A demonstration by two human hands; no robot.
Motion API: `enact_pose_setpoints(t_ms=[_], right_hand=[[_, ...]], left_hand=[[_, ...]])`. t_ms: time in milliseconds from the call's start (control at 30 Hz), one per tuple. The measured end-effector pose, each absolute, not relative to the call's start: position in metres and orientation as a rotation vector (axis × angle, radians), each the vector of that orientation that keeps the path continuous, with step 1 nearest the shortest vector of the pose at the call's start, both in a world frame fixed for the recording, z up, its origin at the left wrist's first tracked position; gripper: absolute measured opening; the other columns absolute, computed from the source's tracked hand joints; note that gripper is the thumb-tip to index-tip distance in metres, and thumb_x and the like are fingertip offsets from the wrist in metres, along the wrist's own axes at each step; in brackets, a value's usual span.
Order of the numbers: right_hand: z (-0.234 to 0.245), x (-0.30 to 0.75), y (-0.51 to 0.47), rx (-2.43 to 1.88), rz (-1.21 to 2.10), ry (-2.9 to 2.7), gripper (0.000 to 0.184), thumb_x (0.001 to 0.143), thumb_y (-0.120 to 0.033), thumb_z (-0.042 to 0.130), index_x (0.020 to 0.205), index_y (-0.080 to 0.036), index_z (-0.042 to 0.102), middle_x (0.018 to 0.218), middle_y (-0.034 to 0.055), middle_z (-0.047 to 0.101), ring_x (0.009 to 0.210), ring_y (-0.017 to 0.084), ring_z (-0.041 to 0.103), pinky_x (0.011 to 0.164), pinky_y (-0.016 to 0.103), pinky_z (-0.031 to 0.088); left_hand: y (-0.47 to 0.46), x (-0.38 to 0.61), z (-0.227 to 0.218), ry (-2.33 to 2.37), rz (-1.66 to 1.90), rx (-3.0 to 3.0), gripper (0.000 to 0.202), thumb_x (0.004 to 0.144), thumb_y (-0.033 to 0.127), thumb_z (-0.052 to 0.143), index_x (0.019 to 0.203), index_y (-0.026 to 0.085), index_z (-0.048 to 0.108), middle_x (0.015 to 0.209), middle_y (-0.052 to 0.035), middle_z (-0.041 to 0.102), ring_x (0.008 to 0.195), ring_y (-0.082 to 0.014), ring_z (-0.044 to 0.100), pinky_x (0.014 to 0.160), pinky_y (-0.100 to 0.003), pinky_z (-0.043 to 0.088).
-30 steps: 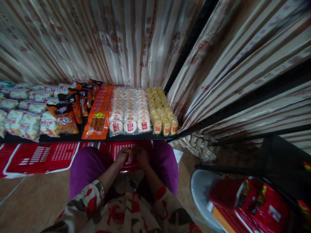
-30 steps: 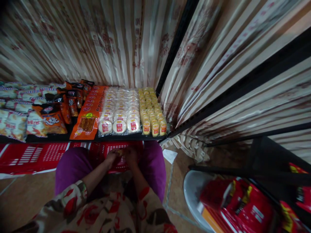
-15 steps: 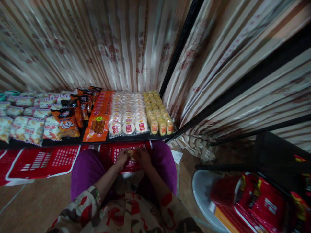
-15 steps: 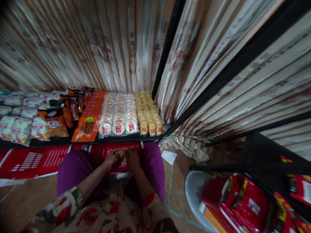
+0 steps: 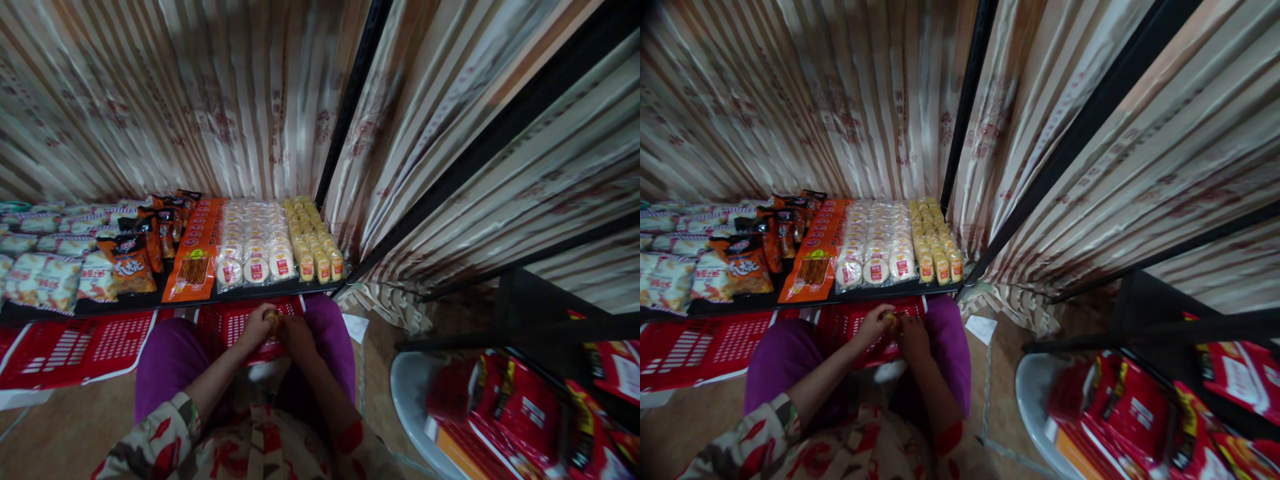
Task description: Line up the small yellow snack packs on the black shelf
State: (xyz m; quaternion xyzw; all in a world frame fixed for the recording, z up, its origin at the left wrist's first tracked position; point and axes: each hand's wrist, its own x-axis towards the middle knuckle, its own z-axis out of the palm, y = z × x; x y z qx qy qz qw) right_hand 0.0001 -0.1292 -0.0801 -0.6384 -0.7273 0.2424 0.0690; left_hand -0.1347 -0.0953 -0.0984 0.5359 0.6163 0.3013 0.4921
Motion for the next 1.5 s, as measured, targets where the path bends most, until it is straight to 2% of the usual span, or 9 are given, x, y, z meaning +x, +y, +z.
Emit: enact_pose_setpoints(t_ms=[100, 267, 400, 533, 767, 900, 1100, 1333, 1500], right_hand=[[-0.08, 0.004, -0.132, -1.912, 0.681, -2.128, 0.032, 0.084, -0.027, 0.05, 0.115, -0.021, 0.057, 0.105, 0.0085, 0.064, 0.095, 0.022, 0.055, 0.084, 0.031, 0.04], [-0.082, 0.013, -0.133, -1.84, 0.532, -2.026, 0.022, 0.085, -0.028, 0.05, 0.102, -0.017, 0.06, 0.094, 0.0092, 0.065, 0.09, 0.021, 0.056, 0.082, 0.03, 0.042], [-0.087, 0.02, -0.131, -1.759, 0.403, -1.9, 0.027, 0.087, -0.033, 0.048, 0.106, -0.016, 0.057, 0.094, 0.0093, 0.065, 0.087, 0.02, 0.056, 0.081, 0.032, 0.043], [-0.084, 0.028, -0.126, -1.781, 0.268, -1.753, 0.037, 0.086, -0.039, 0.048, 0.113, -0.014, 0.053, 0.099, 0.0113, 0.064, 0.089, 0.022, 0.056, 0.082, 0.035, 0.043], [-0.071, 0.038, -0.109, -1.817, 0.224, -1.585, 0.035, 0.084, -0.036, 0.047, 0.112, -0.016, 0.052, 0.097, 0.0105, 0.062, 0.089, 0.021, 0.055, 0.08, 0.034, 0.044], [-0.066, 0.039, -0.098, -1.81, 0.265, -1.49, 0.032, 0.082, -0.032, 0.046, 0.11, -0.016, 0.051, 0.095, 0.0098, 0.059, 0.082, 0.02, 0.056, 0.075, 0.033, 0.046], [-0.06, 0.036, -0.086, -1.828, 0.244, -1.388, 0.031, 0.082, -0.03, 0.046, 0.109, -0.015, 0.05, 0.098, 0.0109, 0.054, 0.075, 0.019, 0.055, 0.069, 0.032, 0.047], [-0.058, 0.035, -0.075, -1.837, 0.255, -1.333, 0.034, 0.083, -0.031, 0.045, 0.112, -0.013, 0.05, 0.102, 0.0129, 0.052, 0.074, 0.019, 0.056, 0.066, 0.033, 0.049], [-0.058, 0.036, -0.068, -1.812, 0.235, -1.332, 0.033, 0.084, -0.031, 0.046, 0.113, -0.016, 0.05, 0.104, 0.0122, 0.052, 0.083, 0.02, 0.057, 0.071, 0.033, 0.049]], left_hand=[[-0.092, -0.128, -0.09, 1.478, 0.723, 1.397, 0.037, 0.065, 0.007, 0.053, 0.099, 0.019, 0.064, 0.092, -0.0024, 0.068, 0.087, -0.0163, 0.061, 0.083, -0.028, 0.047], [-0.087, -0.115, -0.073, 1.442, 0.755, 1.492, 0.038, 0.067, 0.009, 0.056, 0.103, 0.02, 0.062, 0.098, -0.0047, 0.067, 0.092, -0.019, 0.061, 0.089, -0.033, 0.045], [-0.081, -0.105, -0.06, 1.365, 0.822, 1.632, 0.037, 0.068, 0.009, 0.055, 0.103, 0.019, 0.061, 0.105, -0.0065, 0.063, 0.098, -0.0184, 0.058, 0.094, -0.032, 0.043], [-0.074, -0.092, -0.048, 1.377, 0.884, 1.72, 0.033, 0.07, 0.01, 0.056, 0.101, 0.016, 0.06, 0.102, -0.0076, 0.059, 0.093, -0.017, 0.057, 0.088, -0.031, 0.046], [-0.06, -0.071, -0.031, 1.295, 1.019, 1.715, 0.018, 0.075, 0.014, 0.056, 0.093, 0.017, 0.06, 0.094, -0.005, 0.057, 0.087, -0.0142, 0.057, 0.079, -0.028, 0.049], [-0.056, -0.065, -0.025, 1.3, 1.02, 1.727, 0.021, 0.076, 0.015, 0.056, 0.097, 0.019, 0.06, 0.096, -0.0044, 0.057, 0.085, -0.0134, 0.057, 0.077, -0.027, 0.05], [-0.053, -0.059, -0.027, 1.394, 1.013, 1.702, 0.037, 0.073, 0.013, 0.058, 0.109, 0.019, 0.056, 0.1, -0.0056, 0.057, 0.079, -0.013, 0.057, 0.074, -0.026, 0.049], [-0.041, -0.053, -0.028, 1.45, 1.008, 1.722, 0.03, 0.074, 0.013, 0.058, 0.103, 0.019, 0.056, 0.094, -0.0029, 0.057, 0.072, -0.011, 0.055, 0.075, -0.026, 0.047], [-0.032, -0.049, -0.029, 1.45, 1.023, 1.729, 0.026, 0.075, 0.014, 0.057, 0.101, 0.019, 0.055, 0.093, -0.0029, 0.056, 0.07, -0.0101, 0.054, 0.073, -0.025, 0.047]])
